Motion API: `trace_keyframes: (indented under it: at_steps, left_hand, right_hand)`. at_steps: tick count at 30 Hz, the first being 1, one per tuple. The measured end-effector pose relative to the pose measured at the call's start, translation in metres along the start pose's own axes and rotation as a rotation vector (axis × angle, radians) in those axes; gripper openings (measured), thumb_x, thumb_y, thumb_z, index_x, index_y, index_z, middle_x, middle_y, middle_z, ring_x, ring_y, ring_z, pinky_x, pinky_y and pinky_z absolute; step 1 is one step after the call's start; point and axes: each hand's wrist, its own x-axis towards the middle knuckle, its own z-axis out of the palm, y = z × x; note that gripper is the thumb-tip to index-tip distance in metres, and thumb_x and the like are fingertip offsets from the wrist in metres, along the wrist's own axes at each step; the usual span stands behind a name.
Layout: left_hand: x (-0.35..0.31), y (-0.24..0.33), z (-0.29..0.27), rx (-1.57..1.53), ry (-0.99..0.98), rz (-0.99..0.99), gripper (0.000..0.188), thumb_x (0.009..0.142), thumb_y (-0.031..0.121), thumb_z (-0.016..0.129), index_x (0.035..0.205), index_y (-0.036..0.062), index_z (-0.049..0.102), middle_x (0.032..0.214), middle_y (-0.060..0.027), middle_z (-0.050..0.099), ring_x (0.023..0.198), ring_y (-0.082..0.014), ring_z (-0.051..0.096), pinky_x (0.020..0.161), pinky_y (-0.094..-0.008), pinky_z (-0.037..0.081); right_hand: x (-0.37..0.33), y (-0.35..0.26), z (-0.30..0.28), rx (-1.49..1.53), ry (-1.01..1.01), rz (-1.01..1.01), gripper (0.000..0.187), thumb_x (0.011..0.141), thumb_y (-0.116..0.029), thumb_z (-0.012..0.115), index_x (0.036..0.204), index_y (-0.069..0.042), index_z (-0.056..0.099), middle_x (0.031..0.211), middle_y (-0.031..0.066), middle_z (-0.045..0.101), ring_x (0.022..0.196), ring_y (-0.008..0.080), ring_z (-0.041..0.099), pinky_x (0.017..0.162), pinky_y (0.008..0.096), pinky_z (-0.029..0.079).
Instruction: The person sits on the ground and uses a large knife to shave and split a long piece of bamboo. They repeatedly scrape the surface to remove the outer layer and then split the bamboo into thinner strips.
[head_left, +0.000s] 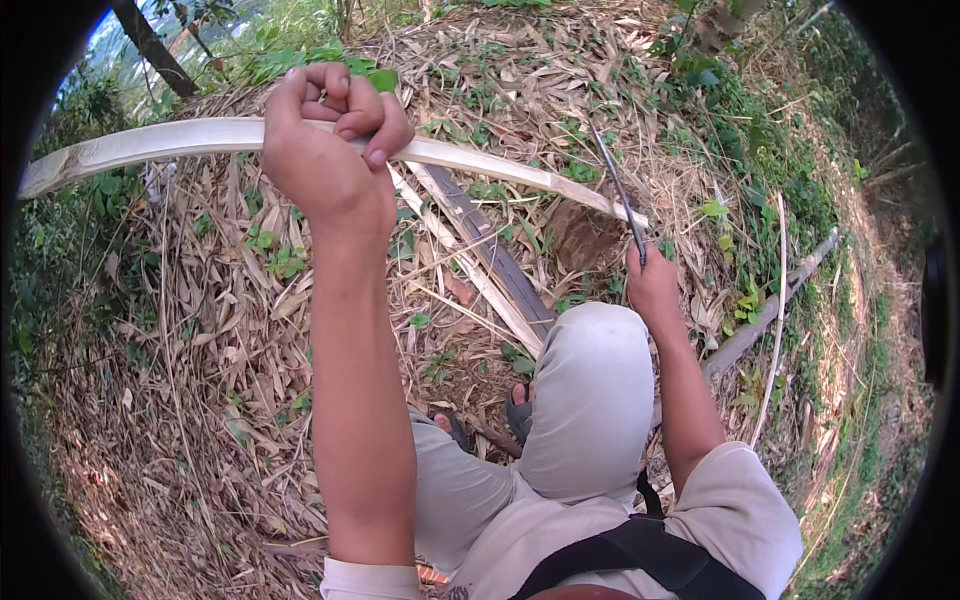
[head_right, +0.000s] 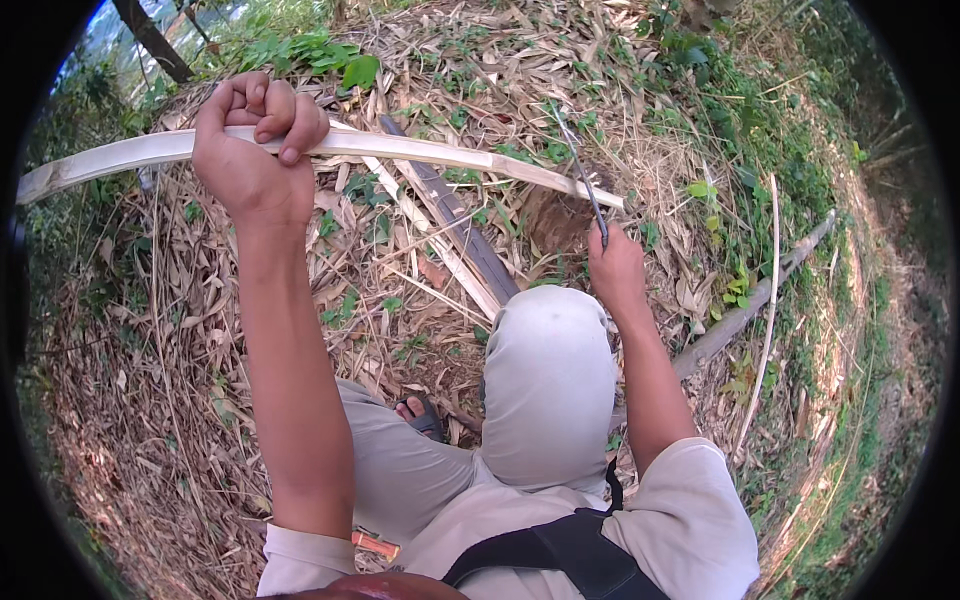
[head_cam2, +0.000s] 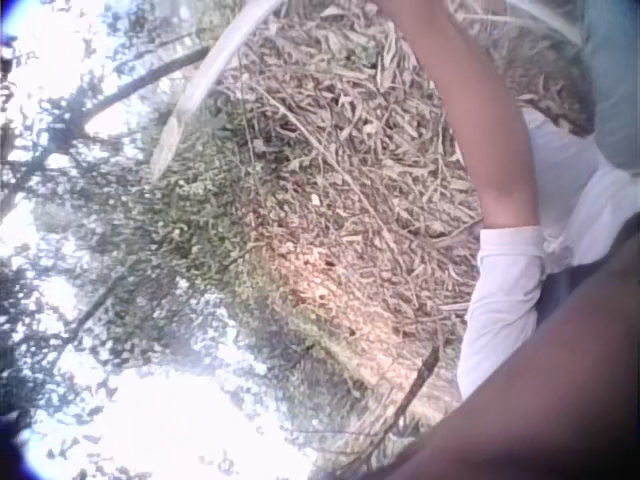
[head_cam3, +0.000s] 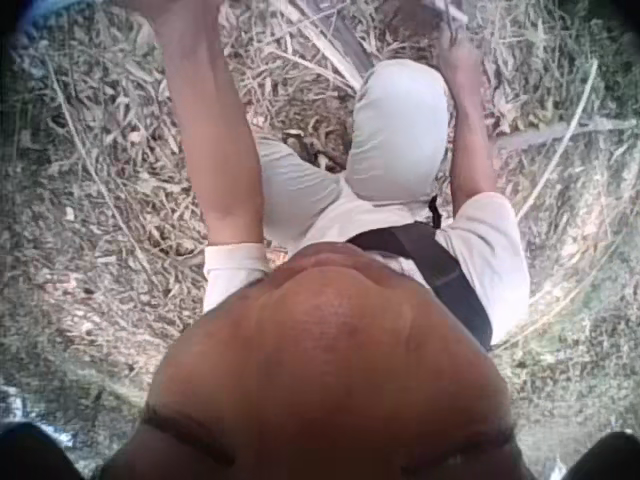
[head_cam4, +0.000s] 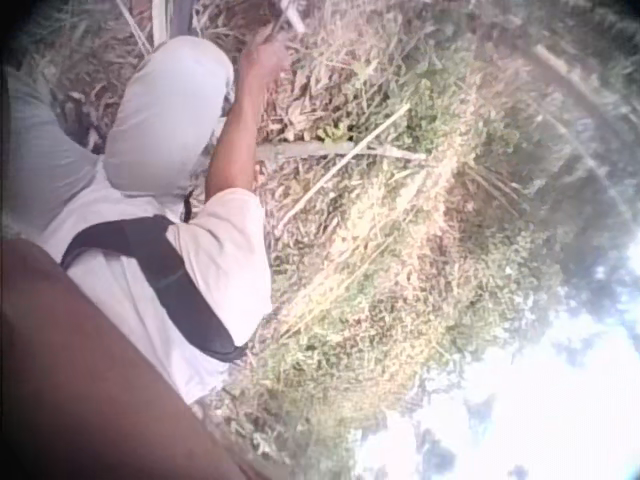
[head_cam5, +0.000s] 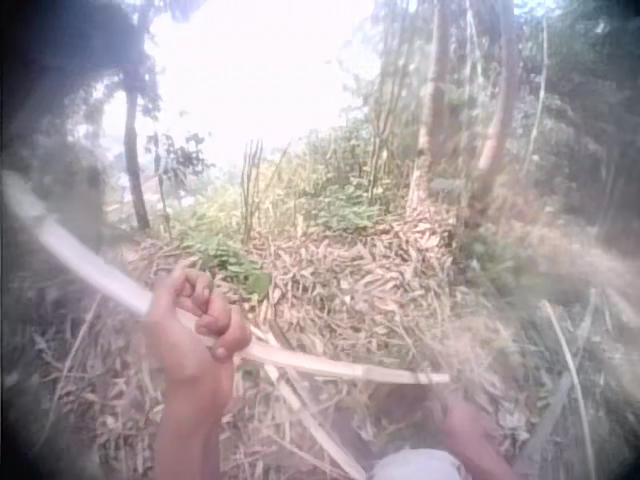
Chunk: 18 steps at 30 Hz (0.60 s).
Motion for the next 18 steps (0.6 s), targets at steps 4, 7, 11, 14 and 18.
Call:
trace_keyframes:
  at_steps: [4, 7, 11, 14, 18]
  left_hand:
    - [-0.007, -0.006, 0.023, 0.241, 0.012, 0.102, 0.043, 0.108, 0.039, 0.033, 0.079, 0.0078, 0.042, 0.055, 0.0011, 0.026, 0.045, -0.008, 0.018, 0.041, -0.0258, 0.016]
    - [-0.015, 0.015, 0.029, 0.282, -0.135, 0.301, 0.04, 0.107, 0.038, 0.035, 0.079, 0.0087, 0.042, 0.056, 0.0006, 0.027, 0.045, -0.0089, 0.019, 0.043, -0.0258, 0.018]
    - [-0.017, 0.07, 0.02, 0.11, -0.219, 0.397, 0.028, 0.098, 0.03, 0.039, 0.077, 0.0115, 0.038, 0.056, -0.0001, 0.027, 0.045, -0.011, 0.022, 0.05, -0.0276, 0.022]
    - [-0.015, 0.087, 0.011, 0.048, -0.232, 0.351, 0.026, 0.096, 0.028, 0.04, 0.075, 0.0123, 0.038, 0.055, -0.0002, 0.028, 0.045, -0.0112, 0.022, 0.05, -0.0284, 0.022]
    - [-0.016, 0.061, 0.01, 0.058, -0.227, 0.342, 0.031, 0.099, 0.031, 0.04, 0.075, 0.0118, 0.038, 0.055, -0.0001, 0.027, 0.044, -0.0118, 0.023, 0.051, -0.0293, 0.022]
  right_hand:
    - [-0.008, -0.023, -0.006, 0.03, -0.045, -0.133, 0.032, 0.099, -0.033, 0.058, 0.095, -0.002, 0.065, 0.078, 0.0246, 0.067, 0.076, 0.0449, 0.066, 0.068, 0.054, 0.05]
    - [-0.02, -0.029, -0.001, 0.018, 0.002, -0.136, 0.032, 0.098, -0.035, 0.06, 0.094, -0.005, 0.066, 0.077, 0.0216, 0.068, 0.074, 0.0424, 0.067, 0.067, 0.0519, 0.05]
    - [-0.032, -0.033, 0.006, 0.185, 0.003, 0.081, 0.037, 0.098, -0.038, 0.062, 0.087, -0.003, 0.065, 0.07, 0.0207, 0.065, 0.067, 0.0386, 0.065, 0.062, 0.047, 0.049]
    - [-0.036, -0.03, 0.012, 0.281, 0.054, 0.192, 0.042, 0.098, -0.04, 0.062, 0.082, -0.001, 0.064, 0.064, 0.018, 0.061, 0.059, 0.0313, 0.062, 0.058, 0.0414, 0.047]
    - [-0.039, -0.015, 0.02, 0.432, 0.11, 0.295, 0.046, 0.099, -0.041, 0.061, 0.081, 0.001, 0.065, 0.06, 0.0135, 0.058, 0.054, 0.0216, 0.054, 0.055, 0.0365, 0.044]
